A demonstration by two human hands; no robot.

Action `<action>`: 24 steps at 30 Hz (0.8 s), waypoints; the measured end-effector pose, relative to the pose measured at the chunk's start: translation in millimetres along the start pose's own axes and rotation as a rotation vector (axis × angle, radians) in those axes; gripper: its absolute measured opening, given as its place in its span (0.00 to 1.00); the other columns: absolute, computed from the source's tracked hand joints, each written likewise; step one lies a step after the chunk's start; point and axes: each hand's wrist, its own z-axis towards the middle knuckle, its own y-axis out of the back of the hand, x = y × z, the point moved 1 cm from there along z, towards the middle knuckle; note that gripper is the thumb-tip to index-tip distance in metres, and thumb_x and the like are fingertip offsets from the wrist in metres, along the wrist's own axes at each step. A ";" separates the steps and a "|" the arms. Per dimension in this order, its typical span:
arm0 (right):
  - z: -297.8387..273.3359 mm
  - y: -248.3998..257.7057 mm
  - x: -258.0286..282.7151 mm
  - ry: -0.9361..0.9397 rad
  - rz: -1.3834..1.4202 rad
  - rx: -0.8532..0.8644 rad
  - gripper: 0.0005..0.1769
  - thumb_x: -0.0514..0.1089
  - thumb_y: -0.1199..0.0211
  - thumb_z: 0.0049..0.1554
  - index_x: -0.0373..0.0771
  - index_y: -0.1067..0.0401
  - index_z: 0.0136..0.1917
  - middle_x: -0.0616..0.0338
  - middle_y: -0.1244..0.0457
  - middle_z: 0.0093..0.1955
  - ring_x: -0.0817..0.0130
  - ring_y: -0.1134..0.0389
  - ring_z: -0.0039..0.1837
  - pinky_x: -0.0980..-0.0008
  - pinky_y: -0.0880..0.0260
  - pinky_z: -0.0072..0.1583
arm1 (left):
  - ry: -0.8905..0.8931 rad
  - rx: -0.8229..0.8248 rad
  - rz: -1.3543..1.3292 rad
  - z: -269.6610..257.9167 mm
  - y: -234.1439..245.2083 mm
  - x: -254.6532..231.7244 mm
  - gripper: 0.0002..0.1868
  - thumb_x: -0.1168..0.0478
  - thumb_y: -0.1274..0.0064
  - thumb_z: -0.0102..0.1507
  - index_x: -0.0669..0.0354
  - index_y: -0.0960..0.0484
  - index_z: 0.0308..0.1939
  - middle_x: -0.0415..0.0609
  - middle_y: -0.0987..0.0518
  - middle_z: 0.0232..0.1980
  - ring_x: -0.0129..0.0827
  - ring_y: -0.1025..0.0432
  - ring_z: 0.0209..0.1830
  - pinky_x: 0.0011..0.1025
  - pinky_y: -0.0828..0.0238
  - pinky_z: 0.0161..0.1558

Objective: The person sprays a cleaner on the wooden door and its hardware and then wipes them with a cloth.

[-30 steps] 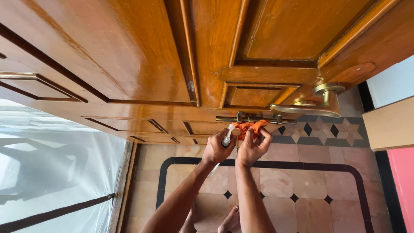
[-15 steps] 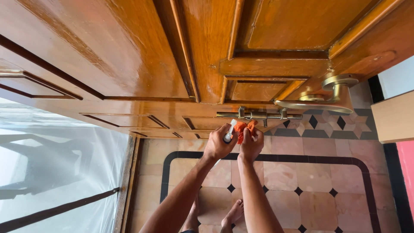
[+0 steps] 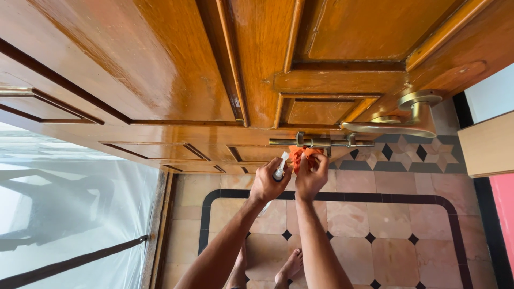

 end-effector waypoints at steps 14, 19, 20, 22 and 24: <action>17.0 -4.0 -70.1 -0.332 -0.089 0.041 0.13 0.38 0.29 0.51 0.33 0.28 0.48 0.55 0.30 0.49 0.67 0.29 0.50 0.67 0.27 0.54 | 0.004 -0.006 -0.016 -5.0 8.2 -1.9 0.10 0.62 0.40 0.61 0.64 0.24 0.37 0.58 0.20 0.34 0.52 0.22 0.32 0.39 0.26 0.36; 3.8 38.1 -62.7 -0.287 -0.159 -0.029 0.14 0.36 0.29 0.51 0.32 0.26 0.51 0.51 0.31 0.50 0.67 0.30 0.51 0.69 0.28 0.54 | -0.038 0.013 -0.027 -7.2 -1.7 -3.3 0.10 0.61 0.40 0.63 0.64 0.23 0.38 0.58 0.20 0.35 0.53 0.22 0.34 0.39 0.25 0.37; 2.8 46.6 -44.4 -0.261 -0.096 -0.086 0.16 0.36 0.34 0.54 0.34 0.28 0.56 0.53 0.32 0.51 0.68 0.30 0.50 0.70 0.28 0.52 | -0.046 0.025 -0.025 -6.5 -3.6 -6.3 0.10 0.61 0.40 0.63 0.64 0.22 0.41 0.59 0.20 0.35 0.54 0.22 0.34 0.40 0.26 0.37; 6.4 60.1 -10.5 -0.231 -0.035 -0.142 0.18 0.35 0.39 0.56 0.35 0.30 0.60 0.55 0.32 0.53 0.69 0.30 0.49 0.71 0.27 0.50 | -0.055 0.036 -0.027 -6.9 -10.0 -10.8 0.11 0.61 0.40 0.62 0.64 0.21 0.44 0.59 0.19 0.35 0.55 0.23 0.34 0.41 0.26 0.36; 16.6 67.8 25.4 0.263 -0.218 -0.046 0.19 0.32 0.40 0.61 0.31 0.29 0.66 0.49 0.38 0.58 0.63 0.31 0.56 0.65 0.26 0.57 | -0.030 0.047 -0.052 -7.4 -18.9 -13.3 0.13 0.60 0.40 0.62 0.65 0.21 0.45 0.60 0.19 0.35 0.54 0.22 0.33 0.41 0.26 0.35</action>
